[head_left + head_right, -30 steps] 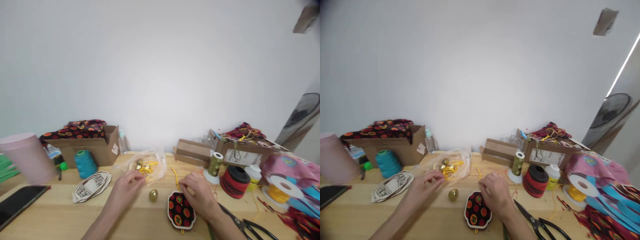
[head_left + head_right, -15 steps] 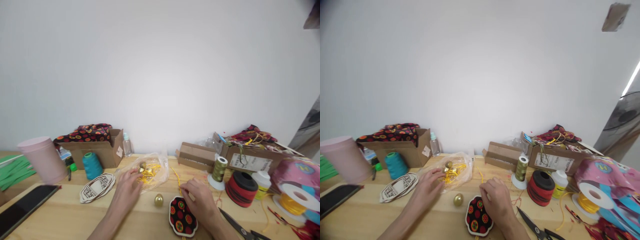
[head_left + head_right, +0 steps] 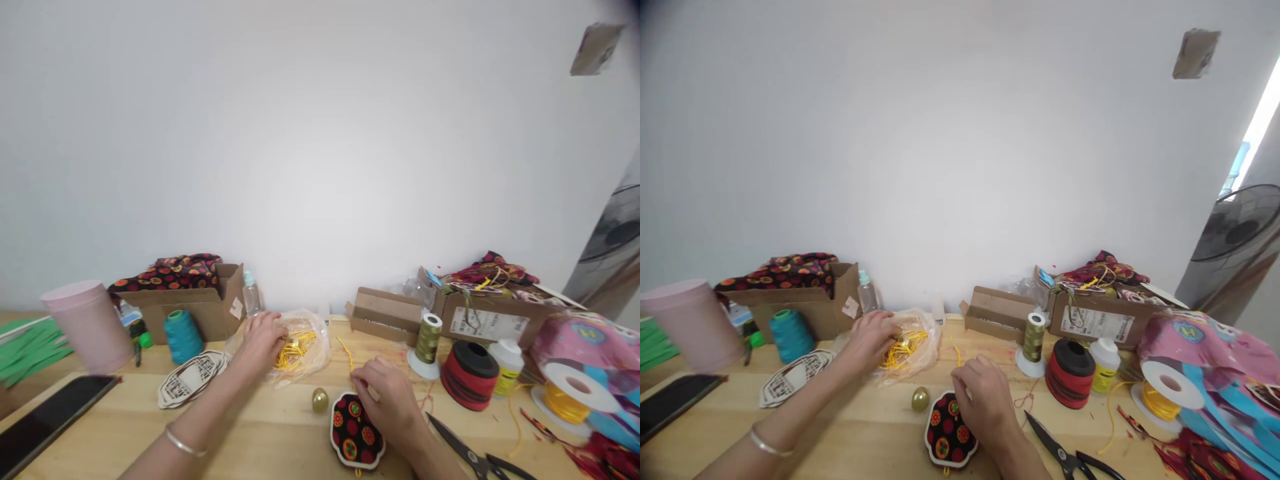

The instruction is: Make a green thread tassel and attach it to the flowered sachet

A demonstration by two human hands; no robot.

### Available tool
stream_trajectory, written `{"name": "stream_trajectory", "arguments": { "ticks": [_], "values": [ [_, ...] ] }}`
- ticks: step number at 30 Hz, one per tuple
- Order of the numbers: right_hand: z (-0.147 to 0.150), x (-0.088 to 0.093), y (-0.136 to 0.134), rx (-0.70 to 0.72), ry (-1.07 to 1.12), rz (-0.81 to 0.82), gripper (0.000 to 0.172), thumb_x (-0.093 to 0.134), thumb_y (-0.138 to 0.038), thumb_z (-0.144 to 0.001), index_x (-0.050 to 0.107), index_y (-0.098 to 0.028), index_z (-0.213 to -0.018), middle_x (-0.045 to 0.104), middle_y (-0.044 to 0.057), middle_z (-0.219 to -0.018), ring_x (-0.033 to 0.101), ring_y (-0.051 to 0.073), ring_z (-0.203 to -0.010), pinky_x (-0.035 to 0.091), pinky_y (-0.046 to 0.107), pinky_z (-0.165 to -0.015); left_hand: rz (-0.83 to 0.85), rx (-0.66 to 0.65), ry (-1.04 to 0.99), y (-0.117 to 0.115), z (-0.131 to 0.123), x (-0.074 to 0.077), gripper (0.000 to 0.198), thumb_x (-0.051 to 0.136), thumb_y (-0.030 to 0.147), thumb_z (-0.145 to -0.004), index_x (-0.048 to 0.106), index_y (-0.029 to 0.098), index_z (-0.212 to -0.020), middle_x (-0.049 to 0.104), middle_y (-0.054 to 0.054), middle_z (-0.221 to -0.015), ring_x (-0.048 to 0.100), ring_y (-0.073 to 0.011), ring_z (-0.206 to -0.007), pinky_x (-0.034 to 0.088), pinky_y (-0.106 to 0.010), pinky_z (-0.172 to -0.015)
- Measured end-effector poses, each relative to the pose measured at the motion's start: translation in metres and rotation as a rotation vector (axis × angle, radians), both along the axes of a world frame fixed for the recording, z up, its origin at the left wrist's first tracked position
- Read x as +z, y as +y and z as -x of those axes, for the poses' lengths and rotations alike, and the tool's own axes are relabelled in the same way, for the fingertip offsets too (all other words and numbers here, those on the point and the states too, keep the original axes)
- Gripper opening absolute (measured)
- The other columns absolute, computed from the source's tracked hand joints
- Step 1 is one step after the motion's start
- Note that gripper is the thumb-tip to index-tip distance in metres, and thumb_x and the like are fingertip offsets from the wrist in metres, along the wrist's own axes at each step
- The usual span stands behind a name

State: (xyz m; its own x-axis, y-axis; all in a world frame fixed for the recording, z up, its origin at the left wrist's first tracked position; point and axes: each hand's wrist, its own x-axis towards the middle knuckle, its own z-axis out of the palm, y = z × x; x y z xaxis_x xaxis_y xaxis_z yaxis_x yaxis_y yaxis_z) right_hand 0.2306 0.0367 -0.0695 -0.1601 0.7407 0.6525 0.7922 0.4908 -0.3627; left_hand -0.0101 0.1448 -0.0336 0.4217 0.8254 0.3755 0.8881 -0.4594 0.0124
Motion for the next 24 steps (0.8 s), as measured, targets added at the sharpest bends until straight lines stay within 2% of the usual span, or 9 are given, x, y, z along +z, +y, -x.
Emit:
{"name": "stream_trajectory", "arguments": {
  "ticks": [2, 5, 8, 13, 18, 24],
  "values": [
    [-0.0003, -0.0013, -0.0001, -0.005, 0.003, 0.001, 0.017, 0.046, -0.013, -0.079, 0.059, -0.019, -0.071, 0.059, 0.002, -0.063, 0.049, 0.016, -0.063, 0.033, 0.025, -0.057, 0.036, -0.033, 0.048, 0.0056, -0.0015, 0.0015, 0.019, 0.051, 0.020, -0.069, 0.068, 0.028, -0.072, 0.055, -0.006, -0.112, 0.038, -0.0283, -0.112, 0.026, -0.045, -0.092],
    [-0.0003, -0.0024, -0.0003, -0.013, -0.003, 0.013, 0.017, 0.046, -0.013, -0.079, 0.059, -0.020, -0.070, 0.059, 0.002, -0.063, 0.049, 0.015, -0.063, 0.033, 0.025, -0.057, 0.062, -0.025, 0.090, 0.0085, -0.0007, -0.0010, 0.023, 0.048, 0.013, -0.067, 0.068, 0.026, -0.068, 0.056, -0.007, -0.110, 0.038, -0.0290, -0.112, 0.024, -0.046, -0.092],
    [0.0005, -0.0020, -0.0005, -0.014, -0.007, 0.026, 0.017, 0.047, -0.013, -0.079, 0.059, -0.020, -0.069, 0.059, 0.001, -0.062, 0.049, 0.015, -0.062, 0.033, 0.024, -0.057, 0.076, 0.001, 0.105, 0.0089, 0.0014, -0.0050, 0.028, 0.046, 0.009, -0.066, 0.068, 0.025, -0.070, 0.056, -0.007, -0.111, 0.036, -0.0296, -0.113, 0.022, -0.048, -0.093],
    [0.0025, -0.0010, -0.0010, -0.009, -0.003, 0.017, 0.018, 0.046, -0.012, -0.078, 0.059, -0.020, -0.068, 0.059, 0.001, -0.062, 0.049, 0.014, -0.062, 0.033, 0.024, -0.056, 0.101, -0.005, 0.096, 0.0079, -0.0004, -0.0040, 0.022, 0.050, 0.018, -0.068, 0.069, 0.027, -0.073, 0.054, -0.008, -0.113, 0.034, -0.0305, -0.115, 0.022, -0.048, -0.093],
    [0.0031, -0.0001, -0.0015, -0.011, -0.013, 0.027, 0.018, 0.047, -0.011, -0.078, 0.060, -0.020, -0.069, 0.059, 0.002, -0.063, 0.050, 0.015, -0.062, 0.034, 0.023, -0.056, 0.120, -0.042, 0.076, 0.0070, -0.0042, -0.0021, 0.023, 0.051, 0.023, -0.068, 0.069, 0.032, -0.078, 0.054, -0.006, -0.114, 0.036, -0.0295, -0.114, 0.025, -0.047, -0.092],
    [0.0033, 0.0004, -0.0019, -0.004, -0.020, 0.043, 0.017, 0.047, -0.012, -0.078, 0.060, -0.020, -0.071, 0.060, 0.002, -0.063, 0.051, 0.014, -0.062, 0.035, 0.023, -0.056, 0.118, -0.041, 0.033, 0.0085, -0.0048, -0.0083, 0.023, 0.049, 0.023, -0.069, 0.069, 0.030, -0.077, 0.055, -0.008, -0.113, 0.039, -0.0301, -0.112, 0.027, -0.047, -0.090]
  ]
}}
